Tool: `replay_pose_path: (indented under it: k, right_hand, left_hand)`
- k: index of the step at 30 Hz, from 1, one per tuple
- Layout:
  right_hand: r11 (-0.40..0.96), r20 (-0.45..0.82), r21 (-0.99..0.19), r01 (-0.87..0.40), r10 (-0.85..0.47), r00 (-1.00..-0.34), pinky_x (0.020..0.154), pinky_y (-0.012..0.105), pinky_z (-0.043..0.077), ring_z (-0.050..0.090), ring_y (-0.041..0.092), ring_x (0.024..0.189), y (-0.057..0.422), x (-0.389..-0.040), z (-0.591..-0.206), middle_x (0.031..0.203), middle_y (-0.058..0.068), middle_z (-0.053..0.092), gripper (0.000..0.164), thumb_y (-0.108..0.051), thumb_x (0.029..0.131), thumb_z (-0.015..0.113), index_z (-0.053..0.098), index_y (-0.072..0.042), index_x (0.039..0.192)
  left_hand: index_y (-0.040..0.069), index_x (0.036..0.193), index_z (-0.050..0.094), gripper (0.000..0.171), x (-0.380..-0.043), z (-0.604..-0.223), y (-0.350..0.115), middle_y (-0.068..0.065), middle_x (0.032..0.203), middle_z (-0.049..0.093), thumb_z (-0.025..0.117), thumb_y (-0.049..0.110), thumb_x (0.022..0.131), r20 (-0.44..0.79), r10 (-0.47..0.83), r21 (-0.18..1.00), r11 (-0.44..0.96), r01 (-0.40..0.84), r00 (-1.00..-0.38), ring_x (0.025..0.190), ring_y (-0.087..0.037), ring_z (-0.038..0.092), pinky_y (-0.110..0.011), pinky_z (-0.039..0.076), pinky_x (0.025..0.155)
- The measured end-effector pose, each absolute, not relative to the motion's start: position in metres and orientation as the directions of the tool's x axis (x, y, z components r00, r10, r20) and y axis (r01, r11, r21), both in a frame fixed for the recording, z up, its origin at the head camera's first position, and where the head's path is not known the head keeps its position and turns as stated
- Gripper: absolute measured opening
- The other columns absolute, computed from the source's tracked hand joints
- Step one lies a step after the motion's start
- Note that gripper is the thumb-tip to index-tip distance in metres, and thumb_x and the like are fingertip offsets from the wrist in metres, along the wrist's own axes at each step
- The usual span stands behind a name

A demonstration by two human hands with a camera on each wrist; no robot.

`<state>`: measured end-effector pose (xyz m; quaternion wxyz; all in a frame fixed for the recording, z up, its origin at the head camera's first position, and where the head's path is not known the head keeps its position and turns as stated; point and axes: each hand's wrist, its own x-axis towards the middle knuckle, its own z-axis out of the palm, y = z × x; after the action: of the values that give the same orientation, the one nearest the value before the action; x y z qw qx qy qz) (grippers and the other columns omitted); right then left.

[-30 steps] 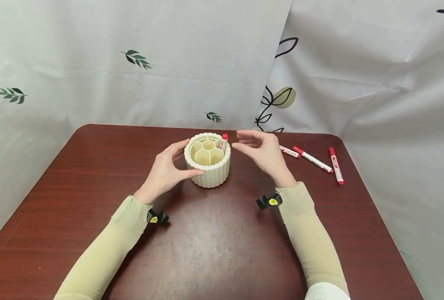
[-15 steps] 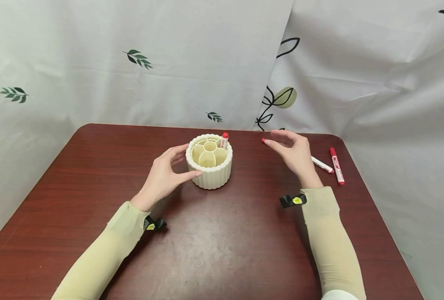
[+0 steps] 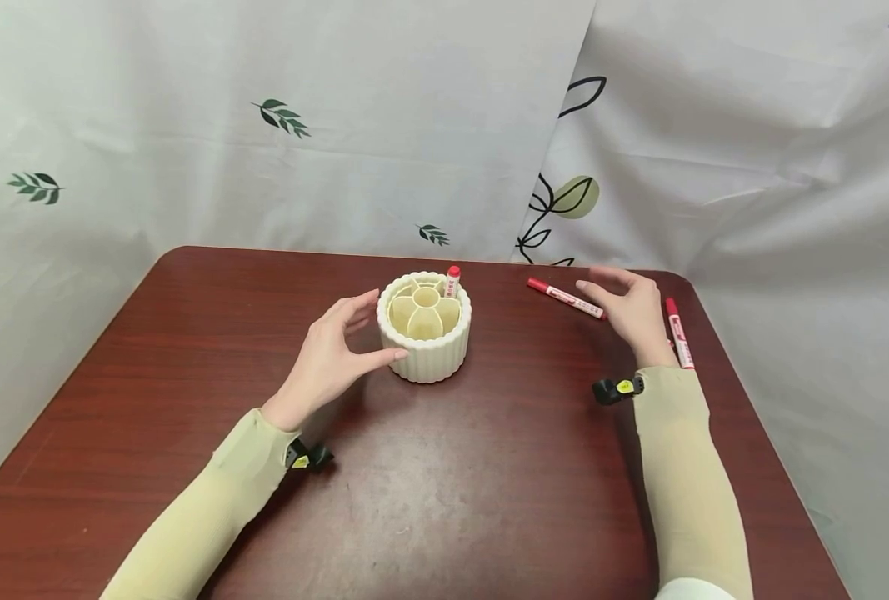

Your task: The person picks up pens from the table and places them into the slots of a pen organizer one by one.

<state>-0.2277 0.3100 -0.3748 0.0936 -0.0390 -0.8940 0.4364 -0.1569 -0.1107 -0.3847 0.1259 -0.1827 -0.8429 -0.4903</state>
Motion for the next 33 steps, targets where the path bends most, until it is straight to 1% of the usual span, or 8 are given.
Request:
replay_pose_path:
  k: [7, 10, 14, 18, 21, 24, 27, 33]
  right_hand:
    - [0.671, 0.096, -0.741, 0.009, 0.119, -0.988, 0.087, 0.022, 0.04, 0.051, 0.026, 0.124, 0.32, -0.235, -0.388, 0.131, 0.016, 0.065, 0.061, -0.051, 0.09, 0.074, 0.069, -0.007, 0.132]
    - [0.695, 0.098, -0.719, 0.006, 0.111, -0.989, 0.088, 0.024, 0.039, 0.052, 0.026, 0.123, 0.323, -0.236, -0.393, 0.128, 0.017, 0.066, 0.059, -0.051, 0.091, 0.074, 0.07, -0.007, 0.13]
    - [0.72, 0.103, -0.693, 0.001, 0.1, -0.99, 0.087, 0.023, 0.039, 0.055, 0.027, 0.121, 0.327, -0.235, -0.4, 0.124, 0.018, 0.069, 0.057, -0.05, 0.092, 0.074, 0.072, -0.006, 0.128]
    - [0.728, 0.099, -0.685, -0.002, 0.09, -0.991, 0.086, 0.025, 0.041, 0.056, 0.03, 0.118, 0.328, -0.233, -0.403, 0.122, 0.019, 0.069, 0.055, -0.047, 0.092, 0.074, 0.072, -0.004, 0.127]
    - [0.732, 0.093, -0.681, -0.007, 0.078, -0.993, 0.09, 0.031, 0.042, 0.057, 0.032, 0.117, 0.328, -0.232, -0.404, 0.123, 0.019, 0.069, 0.054, -0.045, 0.092, 0.074, 0.072, -0.003, 0.126]
    - [0.735, 0.087, -0.677, -0.014, 0.061, -0.994, 0.096, 0.041, 0.043, 0.057, 0.033, 0.118, 0.327, -0.232, -0.404, 0.123, 0.02, 0.069, 0.053, -0.044, 0.092, 0.075, 0.072, -0.003, 0.126]
    - [0.738, 0.089, -0.675, -0.019, 0.056, -0.994, 0.098, 0.047, 0.043, 0.057, 0.034, 0.119, 0.327, -0.233, -0.404, 0.124, 0.02, 0.068, 0.052, -0.041, 0.092, 0.076, 0.072, -0.002, 0.126]
    - [0.762, 0.077, -0.647, -0.027, 0.03, -0.997, 0.086, 0.039, 0.044, 0.059, 0.035, 0.108, 0.324, -0.236, -0.407, 0.121, 0.021, 0.069, 0.046, -0.035, 0.093, 0.077, 0.072, -0.001, 0.124]
  left_hand:
    - [0.002, 0.15, 0.046, 0.096, -0.169, -0.386, -0.11, -0.008, 0.138, 0.055, 0.096, 0.029, 0.072, 0.387, 0.218, 0.772, 0.455, 0.444, -0.896, 0.125, -0.019, 0.056, -0.03, 0.047, 0.103]
    - [0.003, 0.152, 0.044, 0.101, -0.174, -0.386, -0.11, -0.008, 0.142, 0.053, 0.096, 0.034, 0.071, 0.369, 0.251, 0.762, 0.471, 0.445, -0.895, 0.126, -0.021, 0.055, -0.036, 0.046, 0.105]
    - [0.01, 0.156, 0.04, 0.109, -0.18, -0.383, -0.109, -0.004, 0.149, 0.048, 0.095, 0.046, 0.069, 0.329, 0.285, 0.732, 0.526, 0.433, -0.901, 0.132, -0.022, 0.05, -0.042, 0.042, 0.108]
    - [0.015, 0.159, 0.035, 0.116, -0.188, -0.381, -0.106, 0.001, 0.158, 0.039, 0.093, 0.054, 0.066, 0.291, 0.327, 0.716, 0.549, 0.431, -0.899, 0.142, -0.017, 0.038, -0.041, 0.036, 0.113]
    - [0.017, 0.161, 0.033, 0.121, -0.194, -0.382, -0.104, 0.005, 0.16, 0.035, 0.093, 0.058, 0.064, 0.271, 0.359, 0.725, 0.535, 0.435, -0.893, 0.144, -0.011, 0.034, -0.038, 0.033, 0.115]
    - [0.017, 0.161, 0.032, 0.123, -0.2, -0.383, -0.103, 0.006, 0.16, 0.035, 0.093, 0.06, 0.063, 0.251, 0.383, 0.739, 0.517, 0.431, -0.889, 0.143, -0.007, 0.034, -0.034, 0.033, 0.115]
    - [0.016, 0.161, 0.033, 0.124, -0.202, -0.386, -0.102, 0.005, 0.16, 0.037, 0.093, 0.06, 0.062, 0.237, 0.392, 0.751, 0.506, 0.424, -0.889, 0.141, -0.006, 0.036, -0.031, 0.034, 0.113]
    - [0.015, 0.16, 0.035, 0.123, -0.201, -0.387, -0.1, 0.001, 0.158, 0.04, 0.093, 0.06, 0.061, 0.248, 0.378, 0.752, 0.505, 0.423, -0.892, 0.14, -0.007, 0.039, -0.032, 0.035, 0.113]
